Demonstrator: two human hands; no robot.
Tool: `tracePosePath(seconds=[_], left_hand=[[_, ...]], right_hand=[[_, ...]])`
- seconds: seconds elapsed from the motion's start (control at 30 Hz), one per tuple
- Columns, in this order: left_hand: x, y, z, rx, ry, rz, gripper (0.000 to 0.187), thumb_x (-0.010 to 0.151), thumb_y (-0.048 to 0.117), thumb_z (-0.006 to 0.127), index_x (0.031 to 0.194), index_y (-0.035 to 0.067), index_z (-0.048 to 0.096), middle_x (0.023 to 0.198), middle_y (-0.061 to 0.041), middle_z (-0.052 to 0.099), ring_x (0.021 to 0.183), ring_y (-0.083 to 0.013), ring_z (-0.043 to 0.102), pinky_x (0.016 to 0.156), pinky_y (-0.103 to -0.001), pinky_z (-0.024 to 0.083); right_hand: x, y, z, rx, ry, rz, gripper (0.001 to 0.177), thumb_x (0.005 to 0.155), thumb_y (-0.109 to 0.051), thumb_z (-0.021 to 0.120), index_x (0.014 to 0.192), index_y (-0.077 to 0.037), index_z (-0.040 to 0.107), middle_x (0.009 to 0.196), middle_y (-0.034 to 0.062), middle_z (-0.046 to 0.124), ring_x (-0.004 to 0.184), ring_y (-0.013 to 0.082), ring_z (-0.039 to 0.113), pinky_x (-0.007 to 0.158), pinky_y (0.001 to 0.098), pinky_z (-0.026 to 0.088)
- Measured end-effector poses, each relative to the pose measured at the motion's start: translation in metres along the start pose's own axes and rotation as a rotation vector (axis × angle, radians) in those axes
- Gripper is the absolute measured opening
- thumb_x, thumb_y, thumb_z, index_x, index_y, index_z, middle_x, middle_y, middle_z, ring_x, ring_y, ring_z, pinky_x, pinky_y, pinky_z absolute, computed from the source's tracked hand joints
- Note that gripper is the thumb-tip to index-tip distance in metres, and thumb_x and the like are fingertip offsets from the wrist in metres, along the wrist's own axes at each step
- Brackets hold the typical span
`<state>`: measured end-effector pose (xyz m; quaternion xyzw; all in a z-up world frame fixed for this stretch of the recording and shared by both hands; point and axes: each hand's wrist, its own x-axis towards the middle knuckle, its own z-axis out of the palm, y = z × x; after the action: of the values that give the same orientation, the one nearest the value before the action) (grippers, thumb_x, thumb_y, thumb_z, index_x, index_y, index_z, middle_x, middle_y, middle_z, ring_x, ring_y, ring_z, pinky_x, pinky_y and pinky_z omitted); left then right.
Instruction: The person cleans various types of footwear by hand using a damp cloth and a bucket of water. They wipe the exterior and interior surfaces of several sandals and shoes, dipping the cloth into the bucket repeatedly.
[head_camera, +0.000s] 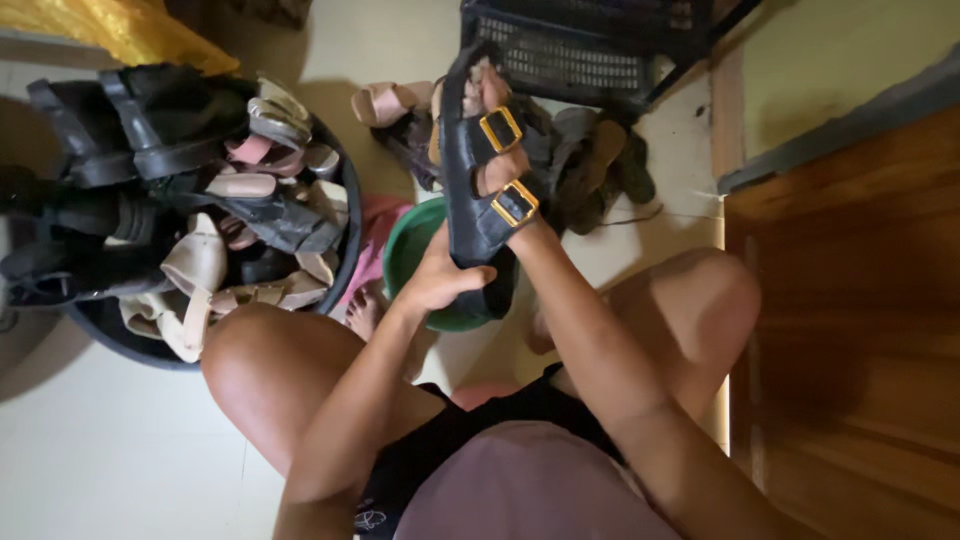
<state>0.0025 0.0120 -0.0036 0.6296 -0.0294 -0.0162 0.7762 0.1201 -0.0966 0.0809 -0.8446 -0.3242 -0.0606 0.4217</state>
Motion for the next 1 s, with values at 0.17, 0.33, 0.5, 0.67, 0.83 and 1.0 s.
tracePosePath(seconds=[0.17, 0.33, 0.5, 0.67, 0.83, 1.0], left_hand=[[0.005, -0.008, -0.048, -0.098, 0.068, 0.007, 0.076, 0.066, 0.011, 0.081, 0.136, -0.009, 0.058, 0.122, -0.012, 0.067, 0.111, -0.0227, 0.064, 0.102, -0.034, 0.053], [0.004, -0.009, -0.059, -0.334, 0.082, 0.044, 0.076, 0.069, 0.009, 0.074, 0.141, -0.006, 0.055, 0.115, -0.008, 0.062, 0.100, -0.0190, 0.057, 0.089, -0.032, 0.049], [-0.002, 0.014, -0.033, -0.078, 0.055, -0.004, 0.081, 0.067, 0.011, 0.077, 0.141, -0.004, 0.050, 0.126, -0.009, 0.060, 0.115, -0.0196, 0.058, 0.103, -0.032, 0.047], [-0.004, 0.033, -0.001, 0.065, 0.044, 0.038, 0.089, 0.071, 0.014, 0.078, 0.152, -0.001, 0.043, 0.139, -0.010, 0.056, 0.129, -0.0214, 0.051, 0.113, -0.031, 0.039], [-0.010, 0.045, 0.002, 0.127, 0.105, 0.136, 0.103, 0.066, 0.010, 0.081, 0.157, 0.000, 0.034, 0.140, -0.010, 0.056, 0.129, -0.0204, 0.053, 0.113, -0.030, 0.039], [-0.013, 0.052, -0.009, 0.094, 0.107, 0.102, 0.099, 0.066, 0.010, 0.080, 0.155, 0.000, 0.039, 0.128, -0.008, 0.061, 0.117, -0.0180, 0.058, 0.106, -0.029, 0.046]], right_hand=[[-0.051, -0.038, 0.000, 0.068, -0.099, -0.051, 0.034, 0.097, 0.005, 0.054, 0.132, 0.003, 0.051, 0.136, 0.0289, 0.054, 0.123, 0.0489, 0.056, 0.101, 0.0507, 0.049], [-0.071, -0.055, -0.001, 0.120, -0.146, -0.083, 0.034, 0.095, 0.007, 0.052, 0.128, 0.005, 0.055, 0.136, 0.0306, 0.055, 0.120, 0.0495, 0.058, 0.097, 0.0506, 0.052], [-0.027, -0.034, 0.011, 0.062, -0.013, -0.134, 0.055, 0.094, 0.002, 0.057, 0.147, 0.000, 0.045, 0.155, 0.0309, 0.041, 0.144, 0.0474, 0.044, 0.118, 0.0466, 0.042], [0.006, -0.009, 0.006, -0.119, 0.185, -0.257, 0.075, 0.099, -0.011, 0.067, 0.159, 0.003, 0.024, 0.162, 0.0289, 0.030, 0.152, 0.0492, 0.030, 0.129, 0.0504, 0.028], [-0.023, -0.005, -0.003, -0.255, -0.108, 0.051, 0.037, 0.098, -0.016, 0.063, 0.130, 0.000, 0.055, 0.129, 0.0286, 0.060, 0.122, 0.0452, 0.060, 0.105, 0.0485, 0.049], [-0.058, -0.036, -0.020, -0.042, -0.172, 0.195, 0.025, 0.098, -0.007, 0.056, 0.120, 0.004, 0.063, 0.107, 0.0271, 0.068, 0.099, 0.0458, 0.066, 0.081, 0.0503, 0.052]])
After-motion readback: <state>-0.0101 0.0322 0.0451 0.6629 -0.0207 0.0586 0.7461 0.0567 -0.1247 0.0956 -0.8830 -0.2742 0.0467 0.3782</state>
